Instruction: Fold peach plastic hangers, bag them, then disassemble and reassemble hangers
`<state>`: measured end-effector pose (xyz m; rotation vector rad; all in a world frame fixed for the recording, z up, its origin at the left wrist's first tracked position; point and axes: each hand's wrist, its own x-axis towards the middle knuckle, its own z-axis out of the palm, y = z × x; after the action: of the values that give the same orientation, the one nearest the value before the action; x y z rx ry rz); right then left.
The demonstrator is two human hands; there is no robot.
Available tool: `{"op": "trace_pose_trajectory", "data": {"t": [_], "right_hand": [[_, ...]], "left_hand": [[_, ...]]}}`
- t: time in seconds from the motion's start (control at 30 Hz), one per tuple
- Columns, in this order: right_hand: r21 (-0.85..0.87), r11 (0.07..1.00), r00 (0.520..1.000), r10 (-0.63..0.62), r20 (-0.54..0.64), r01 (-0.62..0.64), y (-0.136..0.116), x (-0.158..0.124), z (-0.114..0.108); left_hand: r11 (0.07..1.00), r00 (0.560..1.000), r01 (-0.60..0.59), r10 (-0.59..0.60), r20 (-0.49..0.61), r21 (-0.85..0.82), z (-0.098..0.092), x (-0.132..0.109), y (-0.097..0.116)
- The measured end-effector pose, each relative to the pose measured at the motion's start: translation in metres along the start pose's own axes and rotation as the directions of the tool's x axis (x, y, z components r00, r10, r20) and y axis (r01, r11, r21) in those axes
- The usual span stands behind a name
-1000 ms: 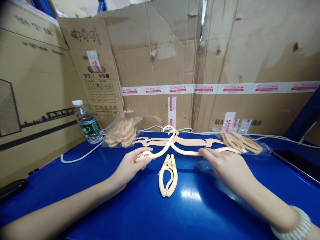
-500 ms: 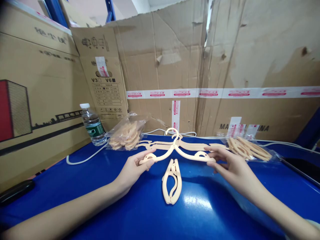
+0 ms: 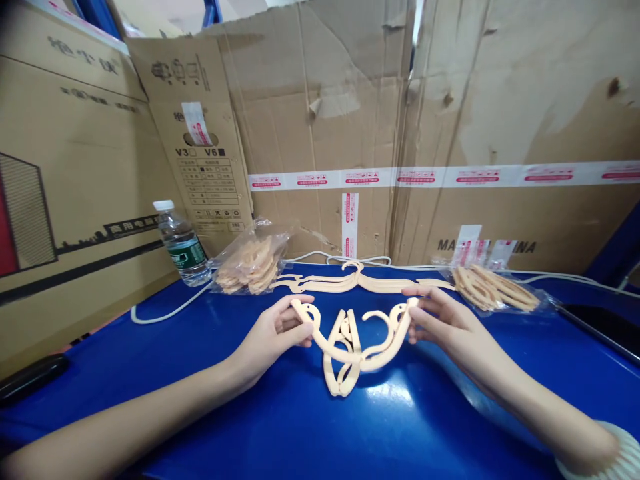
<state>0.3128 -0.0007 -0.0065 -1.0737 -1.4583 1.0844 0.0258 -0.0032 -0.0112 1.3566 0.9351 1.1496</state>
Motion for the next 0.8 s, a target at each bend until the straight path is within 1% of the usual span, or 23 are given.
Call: {"op": "trace_pose_trajectory", "data": {"t": [0.13, 0.23, 0.33, 0.53, 0.6, 0.7, 0.8], "right_hand": [[0.028, 0.998, 0.996, 0.051, 0.070, -0.053, 0.000, -0.005, 0.011], [0.006, 0.999, 0.981, 0.046, 0.186, -0.048, -0.003, -0.007, 0.013], [-0.021, 0.999, 0.954, 0.029, 0.298, -0.024, -0.007, -0.011, 0.016], [-0.110, 0.994, 0.877, 0.054, 0.478, -0.001, -0.010, -0.020, 0.020], [-0.129, 0.992, 0.865, 0.060, 0.499, 0.006, -0.010, -0.022, 0.021], [-0.169, 0.986, 0.859, 0.078, 0.506, 0.011, -0.012, -0.025, 0.021], [-0.194, 0.980, 0.855, 0.070, 0.514, 0.037, -0.014, -0.029, 0.021]], "left_hand": [[1.000, 0.997, 0.007, -0.007, 0.081, 0.008, 0.004, -0.002, 0.000], [1.000, 0.996, 0.020, -0.021, 0.092, 0.014, 0.006, -0.003, 0.001], [0.999, 0.996, 0.023, -0.025, 0.084, 0.023, 0.007, -0.004, 0.002], [0.999, 0.991, 0.016, -0.020, 0.130, 0.031, 0.009, -0.006, 0.000], [0.999, 0.990, 0.012, -0.016, 0.138, 0.031, 0.010, -0.006, 0.000], [1.000, 0.991, 0.009, -0.013, 0.136, 0.028, 0.010, -0.007, -0.001], [1.000, 0.991, 0.007, -0.010, 0.130, 0.027, 0.010, -0.007, -0.001]]}}
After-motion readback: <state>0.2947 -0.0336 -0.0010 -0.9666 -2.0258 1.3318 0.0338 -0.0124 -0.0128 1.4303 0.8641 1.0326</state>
